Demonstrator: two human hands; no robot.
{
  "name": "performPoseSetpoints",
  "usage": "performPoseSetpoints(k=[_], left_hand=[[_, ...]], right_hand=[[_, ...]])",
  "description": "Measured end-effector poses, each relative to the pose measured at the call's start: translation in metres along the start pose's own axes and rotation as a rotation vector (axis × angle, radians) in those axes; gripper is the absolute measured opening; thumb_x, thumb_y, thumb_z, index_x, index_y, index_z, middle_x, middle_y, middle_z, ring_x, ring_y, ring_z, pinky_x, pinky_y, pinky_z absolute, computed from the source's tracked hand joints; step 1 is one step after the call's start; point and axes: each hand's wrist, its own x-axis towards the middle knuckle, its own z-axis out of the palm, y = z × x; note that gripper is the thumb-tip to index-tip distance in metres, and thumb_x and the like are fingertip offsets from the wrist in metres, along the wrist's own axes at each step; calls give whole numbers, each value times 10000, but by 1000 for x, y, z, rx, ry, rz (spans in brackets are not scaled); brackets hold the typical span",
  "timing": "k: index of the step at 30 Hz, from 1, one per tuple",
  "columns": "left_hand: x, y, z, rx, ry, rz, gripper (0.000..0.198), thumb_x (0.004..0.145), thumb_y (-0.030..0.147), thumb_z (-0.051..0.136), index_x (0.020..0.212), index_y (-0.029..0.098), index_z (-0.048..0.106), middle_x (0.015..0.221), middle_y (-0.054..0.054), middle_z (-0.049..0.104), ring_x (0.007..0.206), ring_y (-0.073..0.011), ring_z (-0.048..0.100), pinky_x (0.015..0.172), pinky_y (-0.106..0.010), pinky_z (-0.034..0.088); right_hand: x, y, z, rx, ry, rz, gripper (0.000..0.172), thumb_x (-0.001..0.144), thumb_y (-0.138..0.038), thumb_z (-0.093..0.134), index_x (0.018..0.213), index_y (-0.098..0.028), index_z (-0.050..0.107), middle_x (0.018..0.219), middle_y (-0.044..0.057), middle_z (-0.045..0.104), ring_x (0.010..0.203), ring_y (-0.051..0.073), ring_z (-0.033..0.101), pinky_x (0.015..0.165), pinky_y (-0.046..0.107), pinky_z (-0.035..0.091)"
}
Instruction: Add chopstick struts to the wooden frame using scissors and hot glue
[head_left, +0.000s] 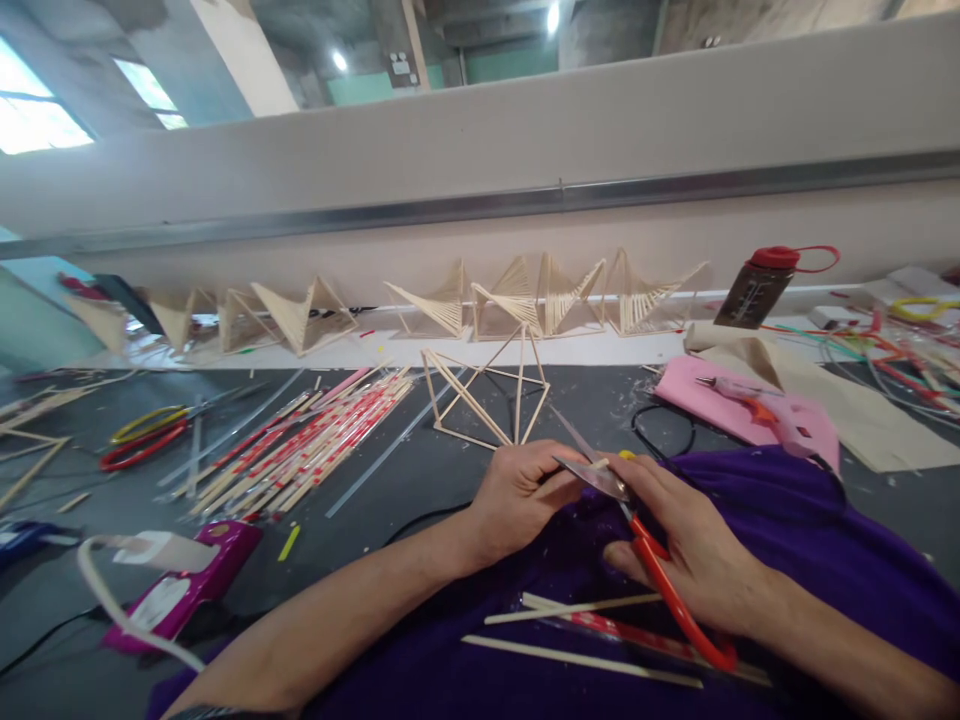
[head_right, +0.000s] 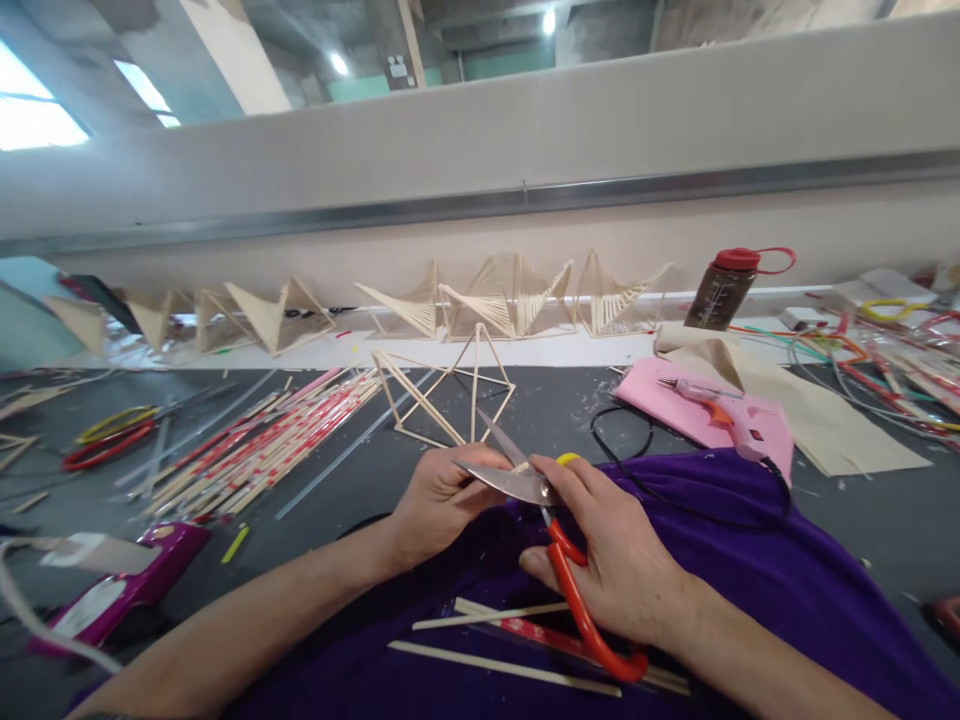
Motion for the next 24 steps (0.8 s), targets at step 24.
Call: performPoseSetpoints(k=[24], left_hand=[[-1,-2,3,-96,-10,-113,142,797,234,591,744,143,688,757,-33,677,685,-111,598,648,-220,476]], right_hand=[[-1,10,6,0,38,-67,620,797,-322,606,1341,-261,315,947,25,535,770,151,540,699,284,473]])
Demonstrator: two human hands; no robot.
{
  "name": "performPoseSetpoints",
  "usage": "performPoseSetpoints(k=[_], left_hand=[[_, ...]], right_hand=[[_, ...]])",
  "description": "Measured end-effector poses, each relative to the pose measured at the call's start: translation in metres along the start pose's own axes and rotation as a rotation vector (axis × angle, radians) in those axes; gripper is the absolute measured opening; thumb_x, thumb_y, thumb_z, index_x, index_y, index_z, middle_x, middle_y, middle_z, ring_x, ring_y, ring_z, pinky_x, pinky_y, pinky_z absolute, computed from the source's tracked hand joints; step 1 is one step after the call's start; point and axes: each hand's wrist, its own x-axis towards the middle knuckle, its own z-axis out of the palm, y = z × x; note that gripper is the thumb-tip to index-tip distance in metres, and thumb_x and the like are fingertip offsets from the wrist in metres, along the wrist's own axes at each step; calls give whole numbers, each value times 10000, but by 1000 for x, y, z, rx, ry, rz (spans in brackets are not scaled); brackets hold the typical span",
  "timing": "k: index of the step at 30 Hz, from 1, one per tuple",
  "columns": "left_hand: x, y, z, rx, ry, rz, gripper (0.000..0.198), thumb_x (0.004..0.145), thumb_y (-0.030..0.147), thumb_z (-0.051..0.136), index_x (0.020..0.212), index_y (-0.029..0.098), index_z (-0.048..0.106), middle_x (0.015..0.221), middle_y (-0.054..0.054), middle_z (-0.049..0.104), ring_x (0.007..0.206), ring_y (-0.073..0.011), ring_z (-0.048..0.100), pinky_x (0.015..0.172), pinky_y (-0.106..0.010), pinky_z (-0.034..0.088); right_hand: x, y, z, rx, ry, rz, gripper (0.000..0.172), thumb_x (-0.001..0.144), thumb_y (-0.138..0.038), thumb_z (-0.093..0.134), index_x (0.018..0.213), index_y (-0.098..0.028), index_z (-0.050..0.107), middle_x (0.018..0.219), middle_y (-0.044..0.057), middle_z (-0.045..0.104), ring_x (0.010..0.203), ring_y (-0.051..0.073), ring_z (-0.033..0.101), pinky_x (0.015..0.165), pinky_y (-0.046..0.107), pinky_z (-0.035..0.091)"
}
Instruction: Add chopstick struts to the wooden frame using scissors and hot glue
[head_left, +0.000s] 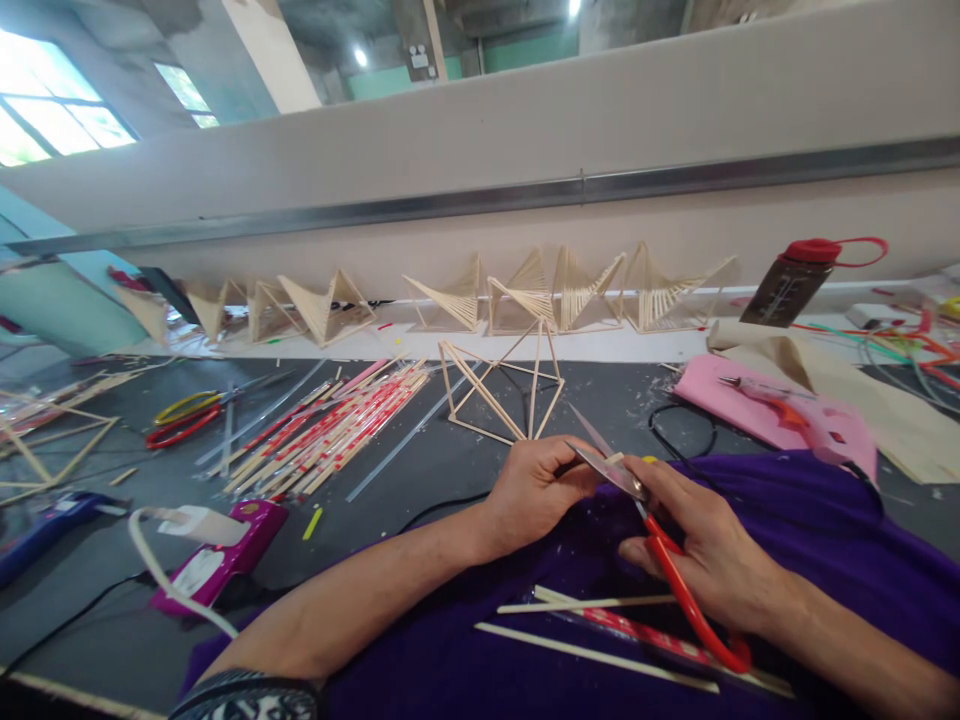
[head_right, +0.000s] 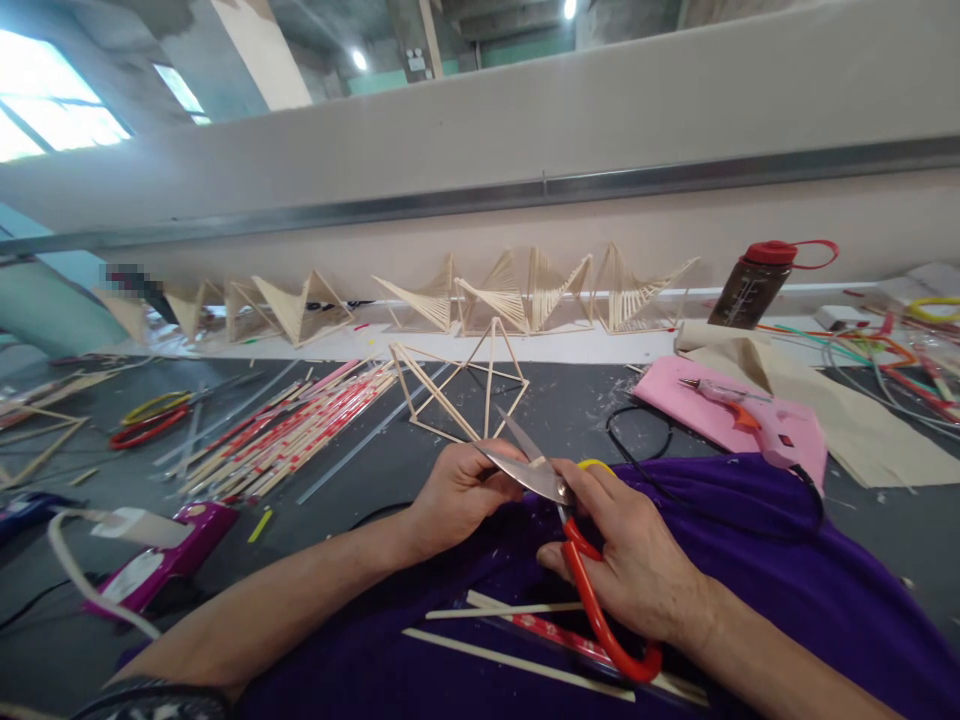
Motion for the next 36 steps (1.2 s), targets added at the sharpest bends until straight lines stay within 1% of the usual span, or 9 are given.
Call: performPoseSetpoints(k=[6,9,12,16,21,24,28,31,36], left_hand=[[1,-6,3,-131,-10,-42,92,745,185,623,803,137,676,766,-32,661,691,-106,583,636,-216,473],[2,-4,4,-190,-5,-111,116,709,190,660,805,125,660,732,-20,637,651,-93,563,604,-202,461],[3,-1,3,-222,-1,-133,133,709,218,677,802,126,651,725,-12,631,640,-85,558,598,-196,457],[3,2,-1,-150,-33,-118,108,758,239,640,787,138,667,746,-25,651,659,-100,573,601,-207,468],[2,5,-3,-38,-25,-43,110,788,224,606,785,148,686,751,-22,666,679,-104,588,630,-201,466],[2,8,-2,-19,-23,-32,115,791,209,594,750,149,683,735,-21,663,678,-107,587,621,-198,461],[2,12,-3,13,-30,-19,128,794,211,584,724,148,669,679,-12,637,635,-101,562,596,-191,439],[2,11,-5,57,-42,-19,185,817,259,566,707,142,656,636,-9,608,590,-94,528,574,-189,415],[1,9,-5,84,-68,-6,369,872,406,475,658,142,617,594,-13,555,553,-93,480,535,-195,375]], right_hand=[[-1,3,1,-33,40,-31,598,783,-318,612,1319,-224,361,892,25,540,738,152,536,669,275,466],[-1,4,2,-43,31,-14,594,784,-328,615,1309,-230,356,947,40,553,794,164,545,705,289,469],[0,5,3,-43,18,6,598,783,-340,618,1305,-243,344,985,47,551,836,174,549,731,306,470],[0,4,4,-71,29,1,596,780,-349,615,1298,-238,343,957,46,540,793,173,547,692,307,467],[2,-1,2,-84,31,16,580,790,-350,603,1292,-226,339,999,64,526,826,181,544,725,328,469],[3,-3,1,-88,34,14,614,781,-353,611,1305,-214,324,1011,72,525,863,195,537,748,340,470],[4,-4,1,-90,35,8,618,777,-351,613,1307,-219,324,999,72,530,854,199,535,746,351,475],[4,-3,1,-75,36,1,633,767,-356,620,1309,-221,323,1031,83,534,882,209,539,765,362,478],[4,-4,1,-69,37,1,636,767,-366,620,1309,-216,323,1065,97,534,920,223,538,803,381,473]])
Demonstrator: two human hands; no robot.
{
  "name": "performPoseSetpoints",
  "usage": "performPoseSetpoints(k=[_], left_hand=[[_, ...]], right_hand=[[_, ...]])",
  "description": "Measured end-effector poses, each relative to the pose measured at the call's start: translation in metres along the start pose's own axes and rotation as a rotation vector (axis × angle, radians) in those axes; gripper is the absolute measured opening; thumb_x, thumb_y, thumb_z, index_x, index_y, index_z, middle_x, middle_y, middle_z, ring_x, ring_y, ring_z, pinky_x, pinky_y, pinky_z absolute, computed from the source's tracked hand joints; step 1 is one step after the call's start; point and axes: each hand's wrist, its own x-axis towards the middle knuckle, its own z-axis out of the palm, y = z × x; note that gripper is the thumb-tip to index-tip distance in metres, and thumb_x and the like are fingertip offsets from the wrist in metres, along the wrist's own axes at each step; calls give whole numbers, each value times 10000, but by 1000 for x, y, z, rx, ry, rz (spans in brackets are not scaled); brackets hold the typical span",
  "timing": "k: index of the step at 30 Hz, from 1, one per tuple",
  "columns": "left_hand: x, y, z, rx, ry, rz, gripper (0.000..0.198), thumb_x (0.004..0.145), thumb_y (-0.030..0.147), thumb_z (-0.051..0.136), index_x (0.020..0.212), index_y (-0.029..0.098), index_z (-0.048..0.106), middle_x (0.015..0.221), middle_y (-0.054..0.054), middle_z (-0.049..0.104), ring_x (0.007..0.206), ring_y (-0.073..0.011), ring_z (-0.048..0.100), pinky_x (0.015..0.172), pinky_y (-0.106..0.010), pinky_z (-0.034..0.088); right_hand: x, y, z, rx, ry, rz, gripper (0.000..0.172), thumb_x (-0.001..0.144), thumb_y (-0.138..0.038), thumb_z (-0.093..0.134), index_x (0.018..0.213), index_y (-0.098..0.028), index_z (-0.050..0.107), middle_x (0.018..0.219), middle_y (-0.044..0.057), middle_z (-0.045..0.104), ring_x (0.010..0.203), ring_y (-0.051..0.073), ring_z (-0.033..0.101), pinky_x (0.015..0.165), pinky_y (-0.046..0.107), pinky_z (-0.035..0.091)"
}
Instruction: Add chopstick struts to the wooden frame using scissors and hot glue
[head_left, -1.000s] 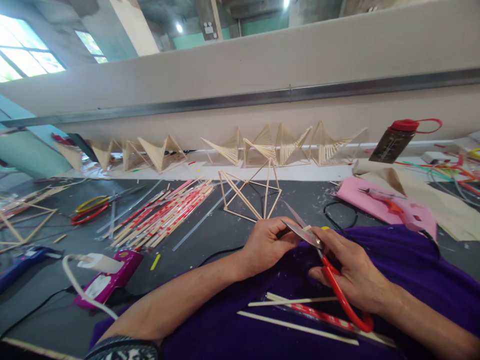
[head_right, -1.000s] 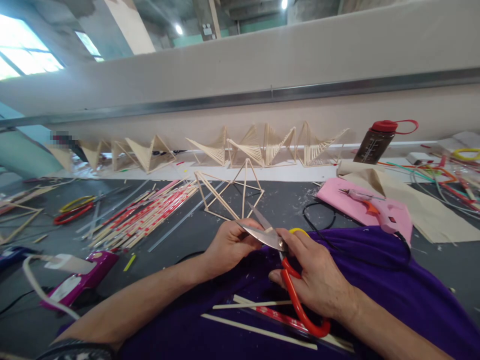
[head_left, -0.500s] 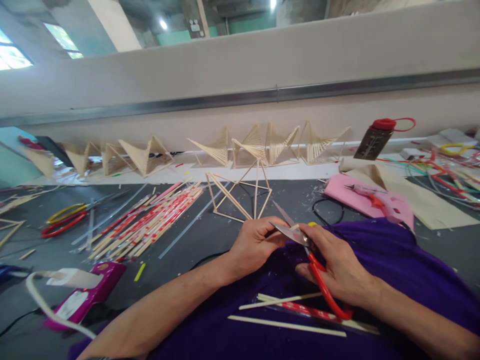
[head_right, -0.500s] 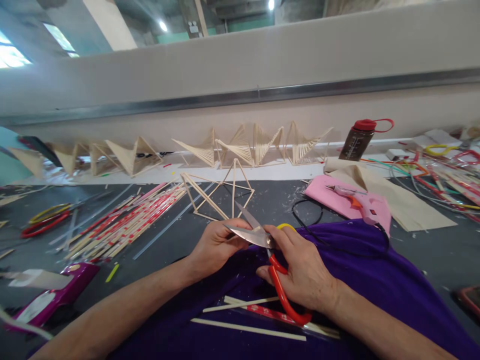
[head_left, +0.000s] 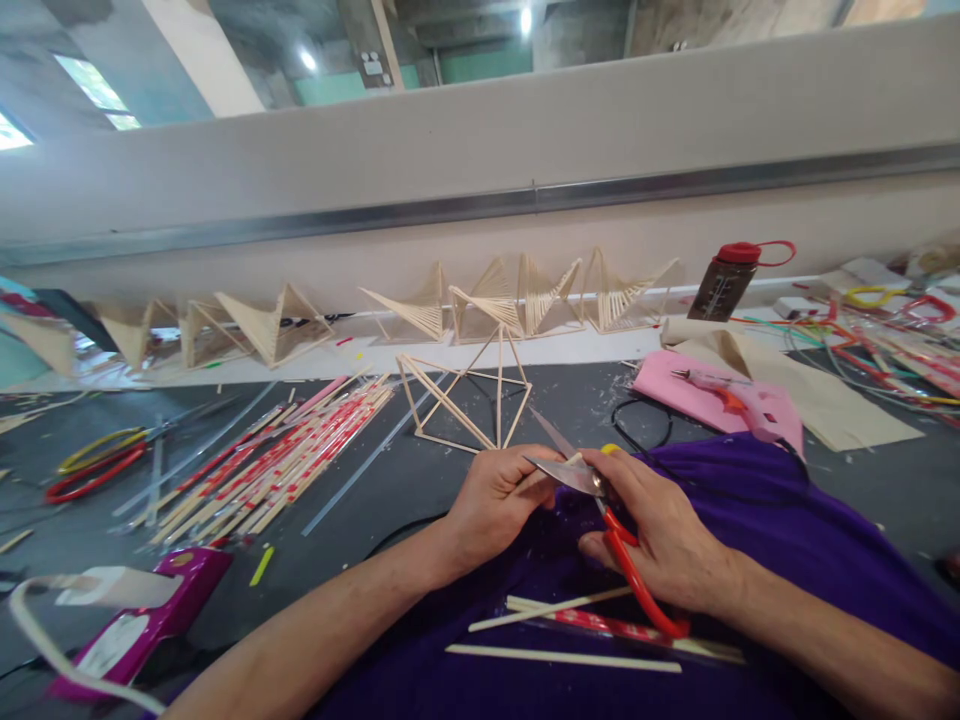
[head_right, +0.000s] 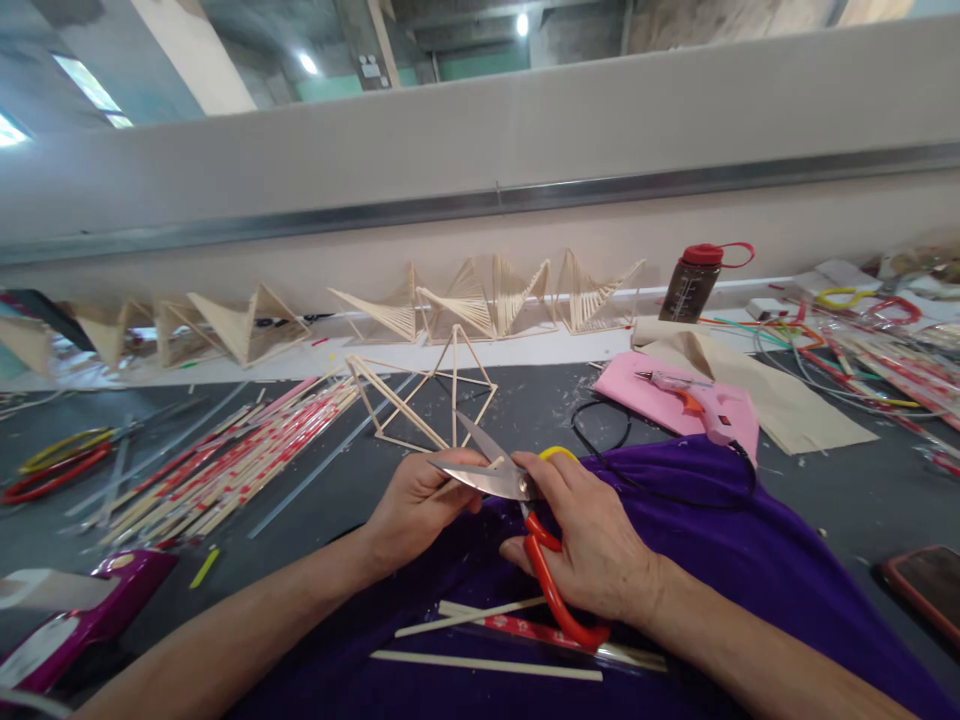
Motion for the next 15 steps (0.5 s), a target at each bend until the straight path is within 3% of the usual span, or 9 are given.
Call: performPoseSetpoints(k=[9,15], left_hand=[[1,2,-3,7,-65,41,330,886,326,471,658,135,612,582,6,528,540,-80,465,546,-196,360],[-2,4,-2,-32,-91,11,300,884,301,472,680,141,624,551,16,525,517,-71,446,533,-190,344]], right_hand=[[-1,-2,-1,21,-15,4,650,771,-328,619,1323,-238,287,1086,85,504,940,213,516,824,380,458],[-4,0,0,76,3,-50,620,773,-294,612,1302,-251,292,1001,51,495,838,177,502,741,330,457]])
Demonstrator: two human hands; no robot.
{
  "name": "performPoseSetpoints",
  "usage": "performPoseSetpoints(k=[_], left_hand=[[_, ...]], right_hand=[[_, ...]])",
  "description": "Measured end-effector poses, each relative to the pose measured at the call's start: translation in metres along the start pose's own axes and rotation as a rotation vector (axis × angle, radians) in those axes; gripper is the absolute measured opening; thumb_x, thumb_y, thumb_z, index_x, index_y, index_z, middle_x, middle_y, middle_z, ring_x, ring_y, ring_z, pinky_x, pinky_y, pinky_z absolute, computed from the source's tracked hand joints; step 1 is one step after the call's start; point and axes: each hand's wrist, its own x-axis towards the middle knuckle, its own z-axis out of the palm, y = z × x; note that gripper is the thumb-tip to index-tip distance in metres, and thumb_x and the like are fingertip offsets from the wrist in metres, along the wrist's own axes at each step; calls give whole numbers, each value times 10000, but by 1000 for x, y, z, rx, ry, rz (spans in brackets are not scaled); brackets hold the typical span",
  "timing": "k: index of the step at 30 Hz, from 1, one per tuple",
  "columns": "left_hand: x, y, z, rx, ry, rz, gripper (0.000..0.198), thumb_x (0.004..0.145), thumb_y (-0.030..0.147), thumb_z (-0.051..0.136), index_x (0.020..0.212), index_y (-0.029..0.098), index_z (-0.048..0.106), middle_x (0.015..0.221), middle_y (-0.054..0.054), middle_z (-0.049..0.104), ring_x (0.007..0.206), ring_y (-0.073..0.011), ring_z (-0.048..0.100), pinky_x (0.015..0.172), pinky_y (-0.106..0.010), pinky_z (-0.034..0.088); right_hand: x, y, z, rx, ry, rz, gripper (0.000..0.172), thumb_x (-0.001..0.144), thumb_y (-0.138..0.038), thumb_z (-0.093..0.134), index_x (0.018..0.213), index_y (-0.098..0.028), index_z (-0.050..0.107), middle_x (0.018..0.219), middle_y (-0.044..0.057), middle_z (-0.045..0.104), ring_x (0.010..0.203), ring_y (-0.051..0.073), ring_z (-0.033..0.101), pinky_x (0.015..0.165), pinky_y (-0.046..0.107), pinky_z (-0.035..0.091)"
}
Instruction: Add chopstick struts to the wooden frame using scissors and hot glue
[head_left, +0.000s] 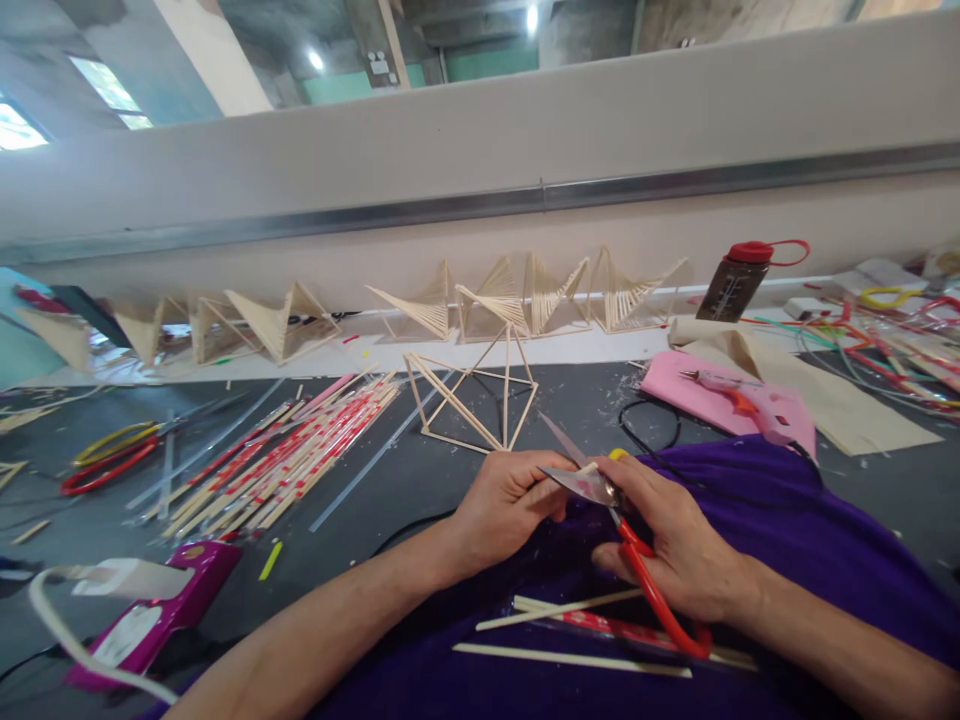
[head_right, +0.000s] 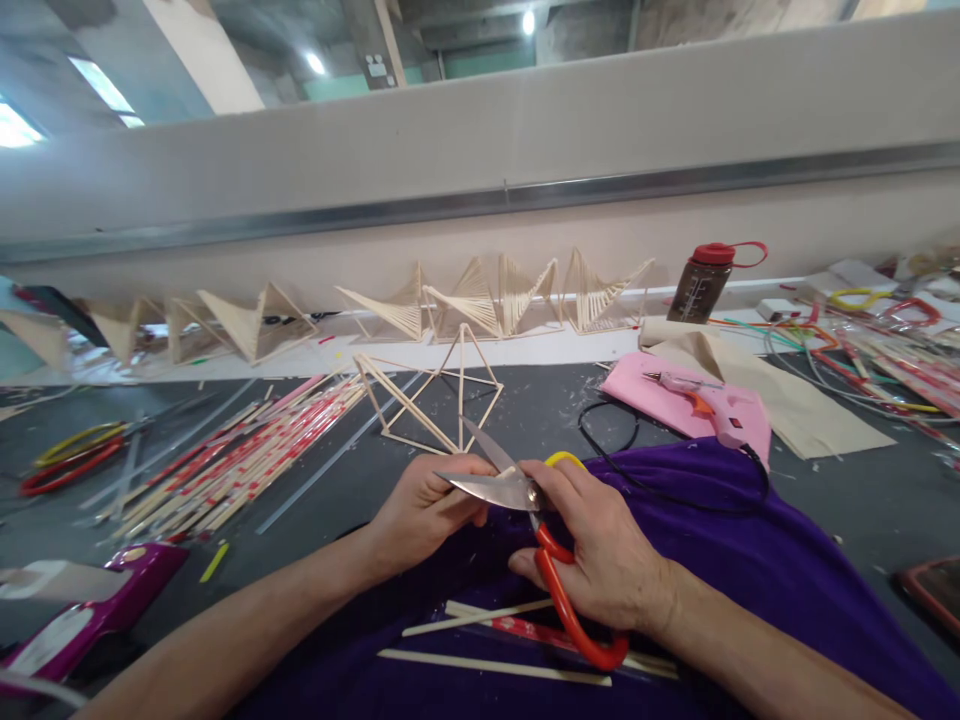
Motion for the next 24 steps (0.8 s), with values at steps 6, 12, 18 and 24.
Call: performPoseSetpoints(k=[6,12,18,24], left_hand=[[1,-2,3,-100,7,-70,384,852,457,503,687,132,624,542,11,510,499,-71,423,486,-191,325],[-1,-9,7,-182,30,-131,421,836,487,513,648,118,584,542,10,504,444,-45,368,422,-179,272],[0,-12,12,-326,71,-203,172,727,273,663,776,132,579,567,39,521,441,-44,413,425,-169,313],[1,-9,12,-303,95,-172,239,785,371,614,772,134,588,566,25,545,438,-47,404,431,-179,293]], right_hand=[[1,-1,-2,39,-6,17,519,756,-145,557,1230,-241,366,979,41,512,804,160,503,717,302,443],[2,1,-3,48,-22,45,555,705,-60,508,1221,-230,394,988,49,518,833,171,502,744,315,440],[2,4,-5,1,8,5,550,716,-65,503,1227,-228,384,992,59,521,844,176,506,735,308,447],[2,4,-4,-28,-5,5,527,728,-93,518,1217,-231,380,984,57,532,835,182,519,718,310,454]])
